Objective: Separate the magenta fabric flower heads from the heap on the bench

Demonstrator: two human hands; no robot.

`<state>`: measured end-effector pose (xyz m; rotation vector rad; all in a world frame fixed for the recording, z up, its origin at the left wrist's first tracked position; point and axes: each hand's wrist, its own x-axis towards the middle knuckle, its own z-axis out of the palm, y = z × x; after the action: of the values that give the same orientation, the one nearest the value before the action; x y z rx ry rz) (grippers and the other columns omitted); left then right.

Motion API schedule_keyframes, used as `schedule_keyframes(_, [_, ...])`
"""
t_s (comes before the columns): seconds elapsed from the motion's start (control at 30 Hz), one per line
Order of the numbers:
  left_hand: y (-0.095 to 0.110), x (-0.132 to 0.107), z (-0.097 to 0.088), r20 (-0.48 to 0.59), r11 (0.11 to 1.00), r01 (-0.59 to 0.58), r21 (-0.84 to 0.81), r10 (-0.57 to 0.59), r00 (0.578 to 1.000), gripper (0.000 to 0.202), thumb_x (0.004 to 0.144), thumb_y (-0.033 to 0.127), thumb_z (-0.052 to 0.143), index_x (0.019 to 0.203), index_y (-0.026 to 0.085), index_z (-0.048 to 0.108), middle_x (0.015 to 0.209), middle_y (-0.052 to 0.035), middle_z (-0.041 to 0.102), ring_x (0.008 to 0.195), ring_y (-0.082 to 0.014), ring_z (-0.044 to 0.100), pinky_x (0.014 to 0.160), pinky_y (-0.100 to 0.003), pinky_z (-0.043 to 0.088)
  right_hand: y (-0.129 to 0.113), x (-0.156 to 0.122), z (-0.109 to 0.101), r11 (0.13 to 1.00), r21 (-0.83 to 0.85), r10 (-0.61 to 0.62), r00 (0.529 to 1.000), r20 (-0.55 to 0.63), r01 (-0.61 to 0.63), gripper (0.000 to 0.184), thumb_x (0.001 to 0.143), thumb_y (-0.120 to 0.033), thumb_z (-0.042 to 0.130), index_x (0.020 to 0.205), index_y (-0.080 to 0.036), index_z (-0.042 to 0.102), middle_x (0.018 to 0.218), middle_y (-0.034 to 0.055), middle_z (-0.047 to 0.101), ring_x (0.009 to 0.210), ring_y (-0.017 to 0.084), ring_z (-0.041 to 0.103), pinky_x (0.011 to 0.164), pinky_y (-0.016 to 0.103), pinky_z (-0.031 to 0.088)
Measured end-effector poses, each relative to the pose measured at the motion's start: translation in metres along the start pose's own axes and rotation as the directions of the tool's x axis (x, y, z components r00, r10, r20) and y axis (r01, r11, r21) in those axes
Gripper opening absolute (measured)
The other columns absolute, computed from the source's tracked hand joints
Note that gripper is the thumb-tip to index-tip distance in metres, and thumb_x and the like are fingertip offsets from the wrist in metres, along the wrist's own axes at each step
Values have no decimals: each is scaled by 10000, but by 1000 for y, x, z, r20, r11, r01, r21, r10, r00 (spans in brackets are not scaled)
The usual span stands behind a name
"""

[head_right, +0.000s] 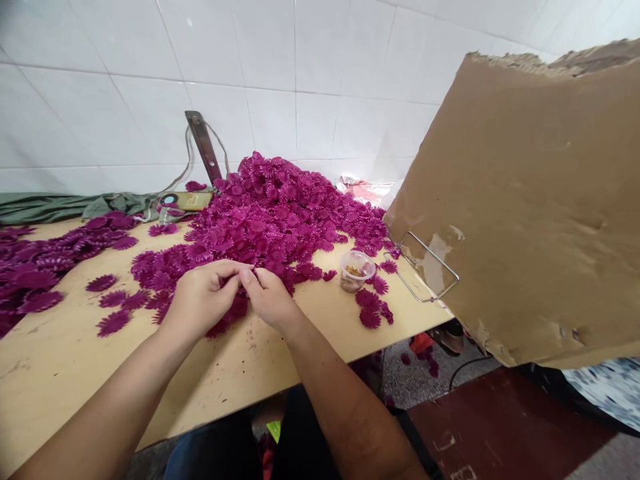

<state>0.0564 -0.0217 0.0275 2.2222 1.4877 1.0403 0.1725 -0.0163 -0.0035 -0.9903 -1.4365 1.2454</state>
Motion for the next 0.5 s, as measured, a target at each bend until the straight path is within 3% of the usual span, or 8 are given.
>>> schedule_keyframes(0.13, [-7, 8, -1, -97, 915, 240, -325, -285, 954, 154, 698, 298, 506, 630, 195, 598, 595, 16, 608, 563, -141, 531, 581, -254, 417, -5, -4, 0, 998, -46, -49, 999, 14, 50, 322, 770, -440, 456, 586, -202, 343, 556, -65, 299, 506, 71, 281, 492, 235, 254])
schedule_keyframes(0.23, [-8, 15, 0, -180, 815, 283, -506, -421, 889, 131, 670, 289, 533, 599, 180, 550, 520, 48, 505, 486, -99, 426, 531, -230, 375, -9, -3, 3, 991, -84, -107, 994, 10, 108, 307, 781, -376, 458, 582, -201, 303, 571, -64, 284, 521, 71, 279, 513, 236, 260])
schedule_keyframes(0.3, [-6, 21, 3, -205, 774, 285, -565, -467, 860, 120, 664, 264, 536, 583, 176, 533, 513, 54, 481, 481, -87, 402, 534, -223, 367, -11, -2, 6, 987, -104, -124, 992, -8, 123, 303, 789, -345, 452, 581, -202, 284, 570, -63, 284, 528, 73, 280, 521, 235, 263])
schedule_keyframes(0.4, [-9, 32, 4, -204, 756, 274, -595, -471, 858, 113, 672, 240, 537, 582, 177, 507, 522, 53, 475, 496, -85, 418, 553, -220, 380, -21, -5, 6, 984, -135, -123, 992, -24, 118, 288, 804, -312, 436, 585, -202, 284, 567, -62, 289, 530, 76, 283, 517, 233, 263])
schedule_keyframes(0.47, [-19, 40, -1, -259, 771, 264, -579, -481, 837, 159, 736, 247, 469, 588, 193, 447, 512, 57, 447, 480, -85, 417, 528, -219, 380, -30, -15, 5, 976, -176, -117, 990, 75, 128, 282, 814, -288, 430, 580, -199, 297, 566, -58, 300, 530, 79, 294, 512, 233, 265])
schedule_keyframes(0.5, [-25, 43, -6, -303, 774, 269, -573, -505, 808, 191, 774, 248, 412, 589, 203, 405, 501, 60, 425, 460, -84, 407, 501, -217, 369, -34, -21, 4, 967, -203, -125, 980, 157, 156, 286, 815, -274, 434, 573, -196, 304, 571, -52, 315, 540, 81, 309, 520, 234, 274])
